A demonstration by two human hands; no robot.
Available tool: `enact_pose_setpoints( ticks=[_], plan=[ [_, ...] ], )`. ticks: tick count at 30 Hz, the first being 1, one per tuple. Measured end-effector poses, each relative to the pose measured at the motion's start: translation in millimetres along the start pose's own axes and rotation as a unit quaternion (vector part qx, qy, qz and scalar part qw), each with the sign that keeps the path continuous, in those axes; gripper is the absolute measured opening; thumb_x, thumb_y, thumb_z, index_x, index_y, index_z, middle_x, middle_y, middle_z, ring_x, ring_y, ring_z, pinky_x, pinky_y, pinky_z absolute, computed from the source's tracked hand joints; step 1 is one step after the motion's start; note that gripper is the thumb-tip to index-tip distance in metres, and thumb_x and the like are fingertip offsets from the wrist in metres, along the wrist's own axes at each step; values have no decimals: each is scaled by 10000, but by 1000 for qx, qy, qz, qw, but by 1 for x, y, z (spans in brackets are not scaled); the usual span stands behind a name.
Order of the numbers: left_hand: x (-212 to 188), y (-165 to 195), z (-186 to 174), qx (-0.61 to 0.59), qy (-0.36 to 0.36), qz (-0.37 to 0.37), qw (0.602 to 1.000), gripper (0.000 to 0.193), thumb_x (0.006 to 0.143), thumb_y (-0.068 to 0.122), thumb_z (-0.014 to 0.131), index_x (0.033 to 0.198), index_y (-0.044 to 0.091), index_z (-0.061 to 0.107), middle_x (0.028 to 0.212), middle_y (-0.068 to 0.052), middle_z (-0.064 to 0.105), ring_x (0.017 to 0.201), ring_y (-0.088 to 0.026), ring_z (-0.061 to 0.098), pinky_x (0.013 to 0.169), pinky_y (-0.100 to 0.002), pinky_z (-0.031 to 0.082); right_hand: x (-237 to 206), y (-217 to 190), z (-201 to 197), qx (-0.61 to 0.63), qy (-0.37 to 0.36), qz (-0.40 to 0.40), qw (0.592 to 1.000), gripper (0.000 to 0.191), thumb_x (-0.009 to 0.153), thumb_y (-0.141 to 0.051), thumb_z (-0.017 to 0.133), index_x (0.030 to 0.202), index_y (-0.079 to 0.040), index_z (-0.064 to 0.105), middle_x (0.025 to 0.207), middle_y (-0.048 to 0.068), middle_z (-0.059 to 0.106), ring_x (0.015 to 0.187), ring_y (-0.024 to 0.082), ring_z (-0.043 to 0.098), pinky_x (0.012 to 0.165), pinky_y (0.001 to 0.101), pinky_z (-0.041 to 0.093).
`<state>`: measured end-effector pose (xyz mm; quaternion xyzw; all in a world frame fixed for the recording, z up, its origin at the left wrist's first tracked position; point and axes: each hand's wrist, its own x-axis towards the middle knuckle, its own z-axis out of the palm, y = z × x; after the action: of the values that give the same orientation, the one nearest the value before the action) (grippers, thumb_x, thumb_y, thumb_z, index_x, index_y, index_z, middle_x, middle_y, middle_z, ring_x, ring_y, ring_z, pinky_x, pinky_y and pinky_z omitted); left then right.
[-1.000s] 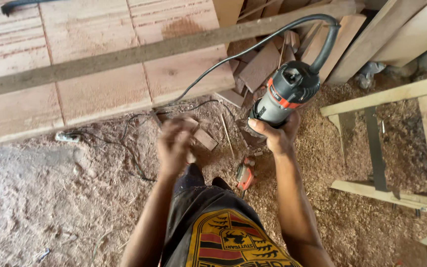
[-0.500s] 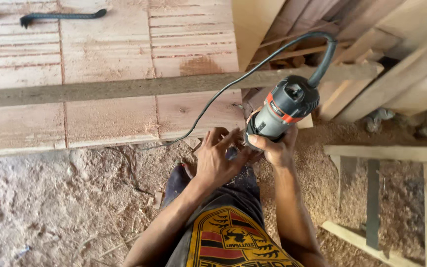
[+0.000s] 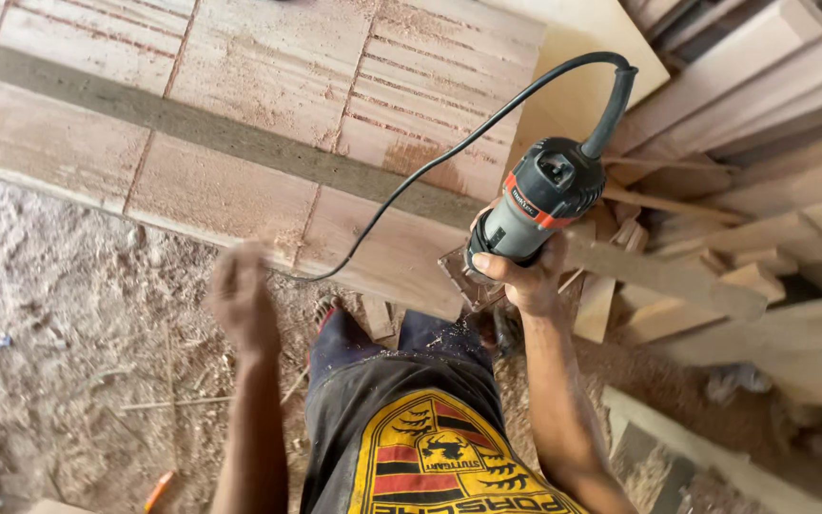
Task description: The person hammers a wooden guide into a board and uses a power router to carve parallel grooves into the surface while sitting on a sawdust-covered floor.
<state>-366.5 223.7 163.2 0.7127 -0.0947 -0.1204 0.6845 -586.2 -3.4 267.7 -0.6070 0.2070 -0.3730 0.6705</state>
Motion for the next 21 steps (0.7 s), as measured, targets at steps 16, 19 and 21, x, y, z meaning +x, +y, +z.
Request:
enact_pose_setpoints(
  ticks=[16, 19, 21],
  plan=[
    [-132, 94, 128, -8, -180, 182, 967, 717, 804, 211, 800, 1431, -13, 535, 1432, -198, 561, 1367, -291, 534, 1157, -411, 433, 73, -40, -18, -274, -352, -208, 870, 755, 627, -227, 841, 1268, -1, 512, 1266, 281, 625, 1049, 397, 710, 852, 454, 604],
    [-135, 91, 125, -213, -88, -60, 971, 756, 817, 79, 845, 1449, -15, 441, 1310, -167, 580, 1215, -258, 588, 1077, -413, 522, 62, -26, 8, -323, -413, -262, 810, 808, 746, -280, 873, 1378, 33, 481, 1117, 194, 699, 958, 379, 730, 851, 516, 590],
    [-135, 83, 111, -208, -63, -106, 970, 740, 812, 50, 827, 1459, -14, 473, 1313, -169, 609, 1200, -259, 608, 1075, -400, 518, 56, -11, 25, -293, -435, -249, 814, 756, 819, -273, 844, 1410, 6, 463, 1177, 178, 706, 1018, 358, 727, 932, 508, 592]
  ],
)
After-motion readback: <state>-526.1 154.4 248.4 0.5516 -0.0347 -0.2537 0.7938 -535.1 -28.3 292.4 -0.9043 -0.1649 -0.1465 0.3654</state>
